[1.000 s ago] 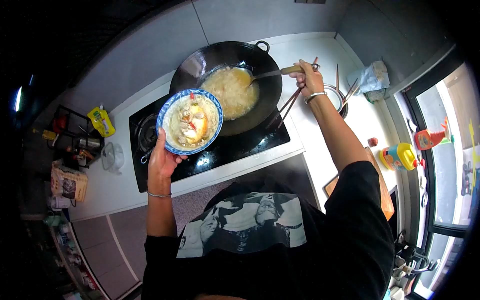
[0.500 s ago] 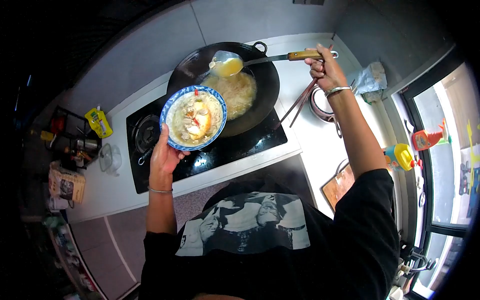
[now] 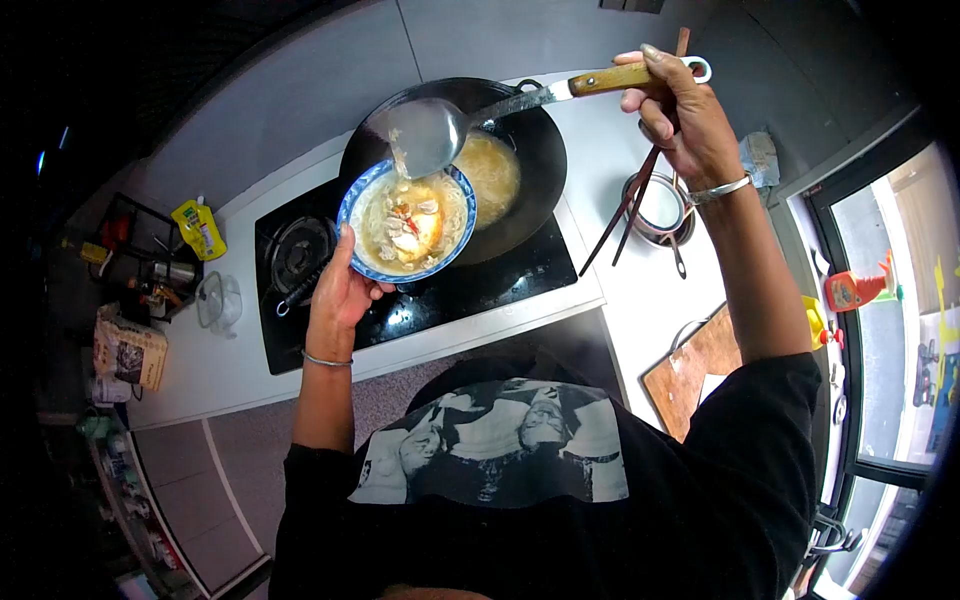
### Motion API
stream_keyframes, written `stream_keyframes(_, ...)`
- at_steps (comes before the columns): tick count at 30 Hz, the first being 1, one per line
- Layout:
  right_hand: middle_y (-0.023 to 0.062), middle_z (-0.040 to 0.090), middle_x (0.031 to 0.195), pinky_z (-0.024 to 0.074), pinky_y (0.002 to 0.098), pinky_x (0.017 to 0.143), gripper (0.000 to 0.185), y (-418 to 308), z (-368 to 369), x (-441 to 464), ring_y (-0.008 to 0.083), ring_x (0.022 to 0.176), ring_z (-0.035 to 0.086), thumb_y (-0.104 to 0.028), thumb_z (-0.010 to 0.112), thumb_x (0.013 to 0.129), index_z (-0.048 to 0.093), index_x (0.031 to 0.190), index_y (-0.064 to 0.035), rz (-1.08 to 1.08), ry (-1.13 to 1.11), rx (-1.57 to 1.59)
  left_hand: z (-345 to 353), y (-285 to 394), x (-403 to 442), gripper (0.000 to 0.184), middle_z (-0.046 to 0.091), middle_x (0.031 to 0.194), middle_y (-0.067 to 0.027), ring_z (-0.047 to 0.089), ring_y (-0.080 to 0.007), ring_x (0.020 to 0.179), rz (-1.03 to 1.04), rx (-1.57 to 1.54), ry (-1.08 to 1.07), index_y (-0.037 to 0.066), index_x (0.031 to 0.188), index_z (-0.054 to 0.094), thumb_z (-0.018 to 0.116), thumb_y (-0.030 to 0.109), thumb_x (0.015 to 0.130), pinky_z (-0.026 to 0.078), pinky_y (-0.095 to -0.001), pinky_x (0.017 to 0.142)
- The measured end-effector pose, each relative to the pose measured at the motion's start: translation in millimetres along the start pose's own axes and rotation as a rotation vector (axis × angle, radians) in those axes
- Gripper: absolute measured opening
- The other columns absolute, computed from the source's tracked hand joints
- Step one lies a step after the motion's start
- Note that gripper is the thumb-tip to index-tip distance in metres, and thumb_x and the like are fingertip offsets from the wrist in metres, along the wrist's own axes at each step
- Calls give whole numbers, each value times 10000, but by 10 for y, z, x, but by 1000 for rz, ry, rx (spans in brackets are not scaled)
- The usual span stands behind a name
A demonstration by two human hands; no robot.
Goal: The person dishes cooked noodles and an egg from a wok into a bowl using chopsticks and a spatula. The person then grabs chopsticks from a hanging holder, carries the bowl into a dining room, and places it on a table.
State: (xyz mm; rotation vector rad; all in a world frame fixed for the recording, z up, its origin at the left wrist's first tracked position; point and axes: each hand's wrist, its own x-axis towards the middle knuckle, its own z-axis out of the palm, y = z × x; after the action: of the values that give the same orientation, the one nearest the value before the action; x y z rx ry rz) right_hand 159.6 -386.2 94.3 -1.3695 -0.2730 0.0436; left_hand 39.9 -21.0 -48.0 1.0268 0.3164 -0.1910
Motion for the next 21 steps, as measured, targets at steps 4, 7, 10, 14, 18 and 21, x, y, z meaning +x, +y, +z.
stream_keyframes(4,84,625,643,296,137,326,339,25,-105,124,21,360,404,-285,527,925,611,1027,27,-69,30,11,-9,-11,12,567,657,905,-139,601,-179,543,-5,-10,12,12,1221,467,440,494,924,388,-223,403)
stream_keyframes(7,86,627,645,299,155,329,318,261,-300,287,35,368,416,-282,550,915,625,1000,15,-57,105,-92,39,0,-13,562,645,936,-150,582,-183,544,-15,-29,43,11,1225,463,450,486,924,372,-233,398)
stream_keyframes(10,86,618,610,305,176,321,270,631,-400,435,63,369,457,-263,612,875,624,922,2,-38,151,-231,139,30,-48,535,652,933,-124,581,-167,524,-28,-42,80,51,1208,489,434,501,924,349,-218,377)
stream_keyframes(14,82,614,588,314,185,313,236,982,-476,494,71,360,469,-241,622,857,617,850,-5,12,253,-304,143,12,-40,531,662,915,-109,583,-157,499,-20,-34,101,72,1209,496,407,515,930,346,-212,374)
stream_keyframes(18,116,620,609,317,193,326,272,1507,-622,475,77,368,447,-265,619,853,613,877,5,164,356,-68,184,2,-60,536,662,911,-107,580,-148,501,12,1,124,65,1215,489,394,512,935,350,-209,365)
stream_keyframes(21,145,615,647,320,187,351,312,1749,-787,407,75,415,450,-277,609,854,581,938,22,288,425,154,199,13,-67,529,664,901,-102,582,-143,507,31,11,126,61,1206,496,395,504,937,349,-206,357)
